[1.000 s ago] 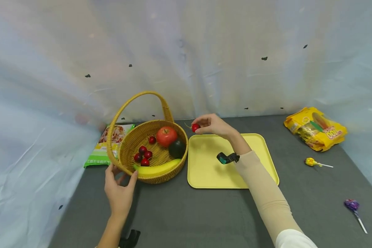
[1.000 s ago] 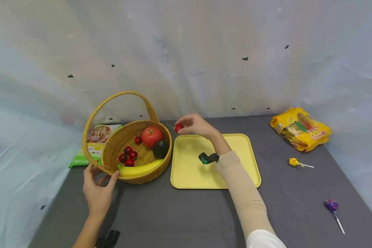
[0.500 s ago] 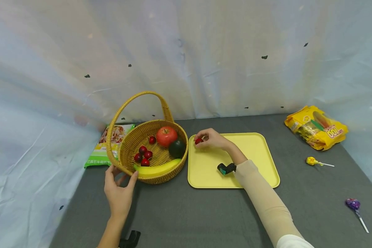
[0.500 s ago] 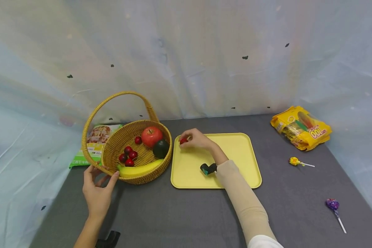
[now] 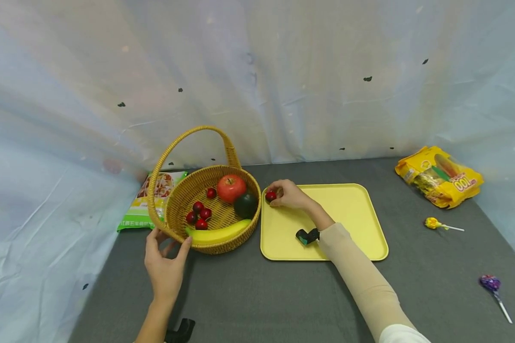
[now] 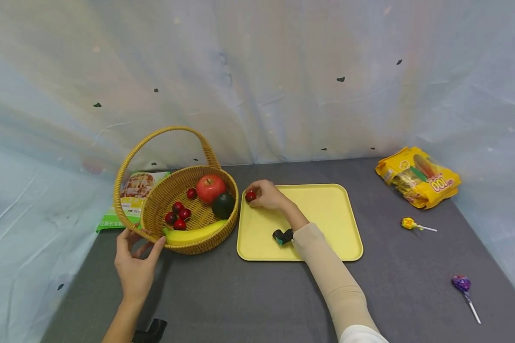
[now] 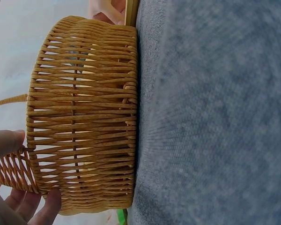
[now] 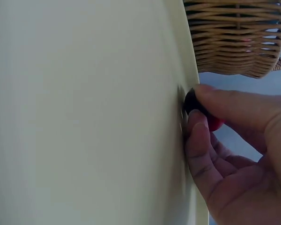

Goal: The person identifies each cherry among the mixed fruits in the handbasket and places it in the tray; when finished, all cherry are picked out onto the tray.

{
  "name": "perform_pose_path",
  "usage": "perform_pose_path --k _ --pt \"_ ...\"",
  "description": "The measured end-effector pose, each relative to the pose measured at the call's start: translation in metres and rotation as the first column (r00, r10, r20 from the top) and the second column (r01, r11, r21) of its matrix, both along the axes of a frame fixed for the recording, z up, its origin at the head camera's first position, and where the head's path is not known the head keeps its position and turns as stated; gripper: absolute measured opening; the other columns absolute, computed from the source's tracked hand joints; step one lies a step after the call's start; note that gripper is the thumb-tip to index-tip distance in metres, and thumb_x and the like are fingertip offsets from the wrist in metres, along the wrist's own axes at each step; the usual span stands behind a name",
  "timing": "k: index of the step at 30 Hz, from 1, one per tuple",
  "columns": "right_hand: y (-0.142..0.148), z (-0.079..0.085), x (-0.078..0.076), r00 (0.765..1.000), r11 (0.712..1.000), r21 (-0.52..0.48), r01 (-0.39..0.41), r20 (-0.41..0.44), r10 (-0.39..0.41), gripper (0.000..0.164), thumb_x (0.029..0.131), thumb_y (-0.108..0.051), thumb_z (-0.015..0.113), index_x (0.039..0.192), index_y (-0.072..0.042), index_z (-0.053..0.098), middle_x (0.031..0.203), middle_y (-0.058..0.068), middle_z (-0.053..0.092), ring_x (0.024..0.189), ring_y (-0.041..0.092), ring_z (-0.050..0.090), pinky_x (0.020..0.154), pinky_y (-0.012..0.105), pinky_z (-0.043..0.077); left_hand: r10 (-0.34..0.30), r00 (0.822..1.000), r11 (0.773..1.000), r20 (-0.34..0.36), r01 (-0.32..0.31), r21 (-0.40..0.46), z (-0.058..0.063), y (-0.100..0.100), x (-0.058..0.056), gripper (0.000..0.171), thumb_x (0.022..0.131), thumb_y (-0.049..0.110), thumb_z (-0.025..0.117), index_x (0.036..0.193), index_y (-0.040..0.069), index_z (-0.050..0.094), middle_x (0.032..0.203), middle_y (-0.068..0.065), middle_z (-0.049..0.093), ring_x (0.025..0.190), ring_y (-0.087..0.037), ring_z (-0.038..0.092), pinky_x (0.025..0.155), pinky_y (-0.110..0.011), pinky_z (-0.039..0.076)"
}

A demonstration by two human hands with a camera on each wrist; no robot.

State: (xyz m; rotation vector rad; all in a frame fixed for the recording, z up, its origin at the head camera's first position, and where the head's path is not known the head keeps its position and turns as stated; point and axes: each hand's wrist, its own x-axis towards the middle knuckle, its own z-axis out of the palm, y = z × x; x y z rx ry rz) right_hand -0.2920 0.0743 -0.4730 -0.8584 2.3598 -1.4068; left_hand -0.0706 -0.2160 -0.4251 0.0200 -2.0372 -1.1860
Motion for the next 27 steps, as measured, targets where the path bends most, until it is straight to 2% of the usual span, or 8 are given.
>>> perform_pose_path --k 5,9,12,14,16,19,23,27 --pt "0.002 0.007 0.003 0.998 0.996 0.079 0.049 -0.033 -0.046 0.042 0.083 0.000 0.079 0.122 0.005 0.065 0.105 0.019 0.064 0.081 0.028 0.062 0.070 0.032 0.054 -0.011 1.000 1.000 0.001 0.011 0.002 0.000 0.000 0.000 0.065 0.076 -0.017 0.077 0.134 -0.013 0.049 0.117 -0.023 0.056 0.106 -0.036 0.054 0.085 -0.014 0.053" --pt "-0.001 0.034 0.009 0.975 0.975 0.122 0.187 -0.143 -0.169 0.038 0.087 -0.009 0.079 0.121 0.002 0.066 0.115 0.021 0.060 0.096 0.034 0.059 0.080 0.042 0.053 -0.011 1.000 1.000 -0.002 0.011 0.007 0.000 0.000 0.000 0.064 0.076 -0.017 0.077 0.134 -0.012 0.049 0.117 -0.022 0.057 0.106 -0.028 0.055 0.085 -0.015 0.054" --pt "-0.017 0.065 0.013 0.941 0.960 0.004 0.280 -0.200 -0.274 0.027 0.091 -0.008 0.074 0.115 0.001 0.068 0.115 0.023 0.062 0.097 0.035 0.058 0.082 0.044 0.052 -0.009 1.000 1.000 -0.006 0.010 0.013 0.000 -0.001 0.000 0.064 0.076 -0.017 0.077 0.134 -0.012 0.050 0.116 -0.022 0.057 0.107 -0.022 0.055 0.085 -0.015 0.054" --pt "-0.034 0.084 0.016 0.939 0.958 -0.116 0.261 -0.198 -0.280 0.022 0.092 -0.006 0.071 0.112 0.003 0.069 0.111 0.022 0.065 0.094 0.032 0.060 0.082 0.041 0.053 -0.009 1.000 1.000 -0.008 0.009 0.013 0.000 -0.001 0.001 0.064 0.077 -0.017 0.077 0.134 -0.012 0.050 0.116 -0.022 0.056 0.107 -0.021 0.055 0.085 -0.015 0.054" --pt "-0.056 0.101 0.018 0.961 0.968 -0.189 0.163 -0.193 -0.200 0.020 0.092 -0.004 0.070 0.110 0.004 0.069 0.107 0.020 0.067 0.093 0.029 0.062 0.083 0.036 0.054 -0.006 1.000 1.000 -0.008 0.006 0.010 -0.001 -0.002 0.001 0.064 0.076 -0.017 0.077 0.134 -0.012 0.050 0.116 -0.022 0.056 0.107 -0.022 0.055 0.085 -0.015 0.054" --pt "-0.093 0.118 0.023 0.983 0.983 -0.153 -0.099 -0.168 0.073 0.023 0.093 -0.003 0.069 0.115 0.003 0.068 0.109 0.017 0.068 0.096 0.023 0.064 0.085 0.027 0.055 -0.002 1.000 1.000 -0.004 0.002 0.003 -0.001 -0.002 0.002 0.065 0.076 -0.017 0.077 0.135 -0.011 0.050 0.116 -0.022 0.056 0.107 -0.028 0.055 0.085 -0.015 0.054" --pt "-0.136 0.127 0.029 0.910 0.911 0.010 -0.412 -0.037 0.412 0.031 0.095 -0.008 0.068 0.125 0.001 0.065 0.116 0.013 0.068 0.103 0.017 0.064 0.088 0.022 0.054 -0.010 1.000 1.000 0.001 0.010 0.004 -0.002 -0.002 0.001 0.065 0.077 -0.017 0.077 0.135 -0.012 0.049 0.118 -0.022 0.056 0.107 -0.035 0.054 0.086 -0.015 0.054" --pt "-0.167 0.116 0.028 0.838 0.840 0.072 -0.538 0.147 0.525 0.039 0.096 -0.012 0.069 0.132 0.000 0.062 0.117 0.011 0.069 0.102 0.015 0.065 0.090 0.031 0.056 -0.019 1.000 1.000 0.013 0.019 0.016 -0.002 -0.002 0.001 0.065 0.079 -0.014 0.077 0.136 -0.011 0.048 0.120 -0.021 0.055 0.108 -0.033 0.054 0.087 -0.016 0.054"
